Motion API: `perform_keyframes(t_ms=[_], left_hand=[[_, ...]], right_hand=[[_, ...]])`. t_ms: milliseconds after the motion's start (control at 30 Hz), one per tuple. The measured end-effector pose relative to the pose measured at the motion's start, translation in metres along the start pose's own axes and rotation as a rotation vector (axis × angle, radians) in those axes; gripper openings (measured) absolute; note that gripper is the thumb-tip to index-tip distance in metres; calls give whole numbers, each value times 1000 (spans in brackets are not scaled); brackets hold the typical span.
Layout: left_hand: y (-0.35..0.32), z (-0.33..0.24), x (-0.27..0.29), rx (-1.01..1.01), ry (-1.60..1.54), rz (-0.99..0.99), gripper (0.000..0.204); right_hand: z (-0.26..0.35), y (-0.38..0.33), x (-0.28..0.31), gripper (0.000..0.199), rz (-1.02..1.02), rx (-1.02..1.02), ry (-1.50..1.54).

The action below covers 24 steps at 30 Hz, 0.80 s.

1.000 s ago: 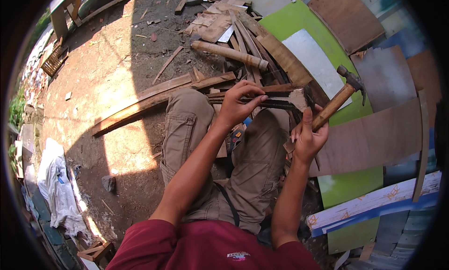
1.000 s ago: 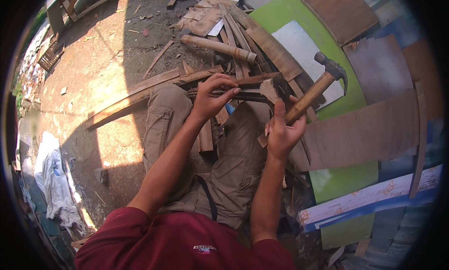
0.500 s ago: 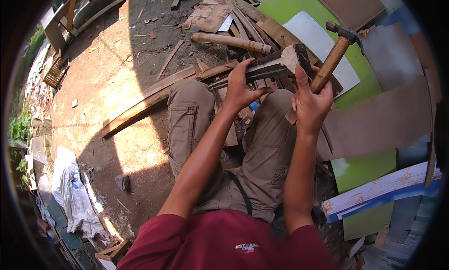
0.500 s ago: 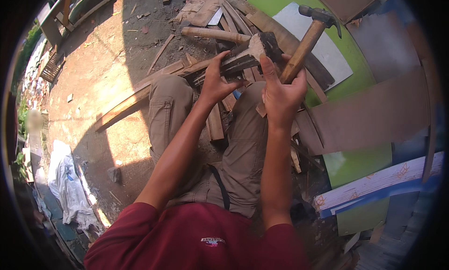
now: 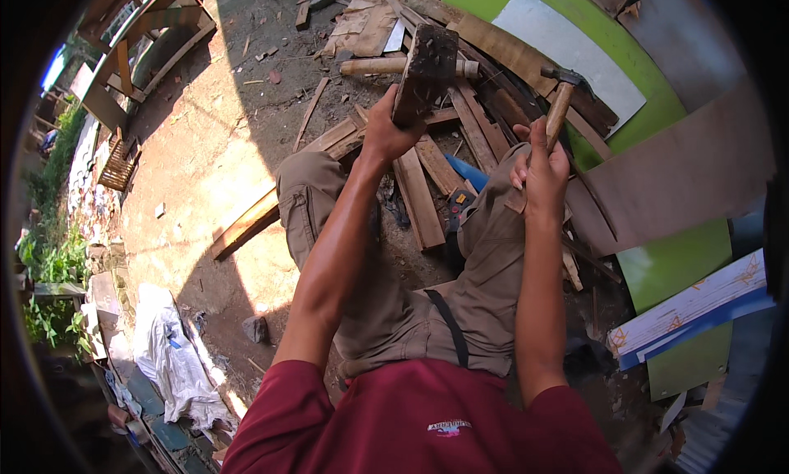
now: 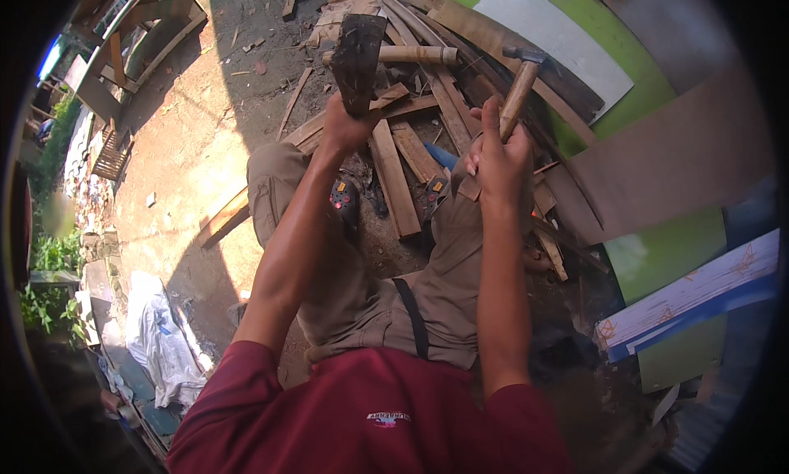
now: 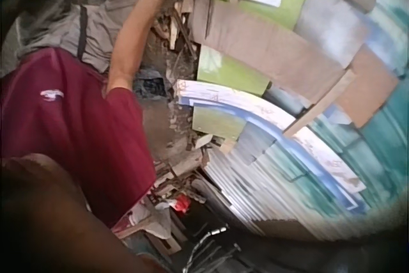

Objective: The person sits on the ground and repeatedly hammers a small wooden piece using a hammer. They adjust the wood's position several times and continue striking it. Later, they handle a dark cloth or bag and place it on the ground.

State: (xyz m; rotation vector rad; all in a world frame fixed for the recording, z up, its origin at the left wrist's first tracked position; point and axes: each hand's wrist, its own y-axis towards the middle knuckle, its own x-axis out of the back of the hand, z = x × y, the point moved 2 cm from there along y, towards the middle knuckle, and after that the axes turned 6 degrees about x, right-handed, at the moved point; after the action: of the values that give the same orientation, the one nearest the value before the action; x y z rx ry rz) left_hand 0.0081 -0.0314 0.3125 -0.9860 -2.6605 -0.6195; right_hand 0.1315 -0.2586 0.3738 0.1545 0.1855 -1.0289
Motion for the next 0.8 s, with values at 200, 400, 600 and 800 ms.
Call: perform_keyframes(t_ms=[200,400,600,800], left_hand=[[34,-64,28,-18,120,254,42],[56,-21,2,72,351,613,48],[-32,165,-13,521,575,827,46],[-119,282,-23,738,545,940,48]], right_hand=[[-42,-17,40,58,-138,-158,102],[-71,-21,94,49,-261,-213,17],[-109,-45,136,39,-278,-336,-159],[-144,-74,119,19,-108,-395,-289]])
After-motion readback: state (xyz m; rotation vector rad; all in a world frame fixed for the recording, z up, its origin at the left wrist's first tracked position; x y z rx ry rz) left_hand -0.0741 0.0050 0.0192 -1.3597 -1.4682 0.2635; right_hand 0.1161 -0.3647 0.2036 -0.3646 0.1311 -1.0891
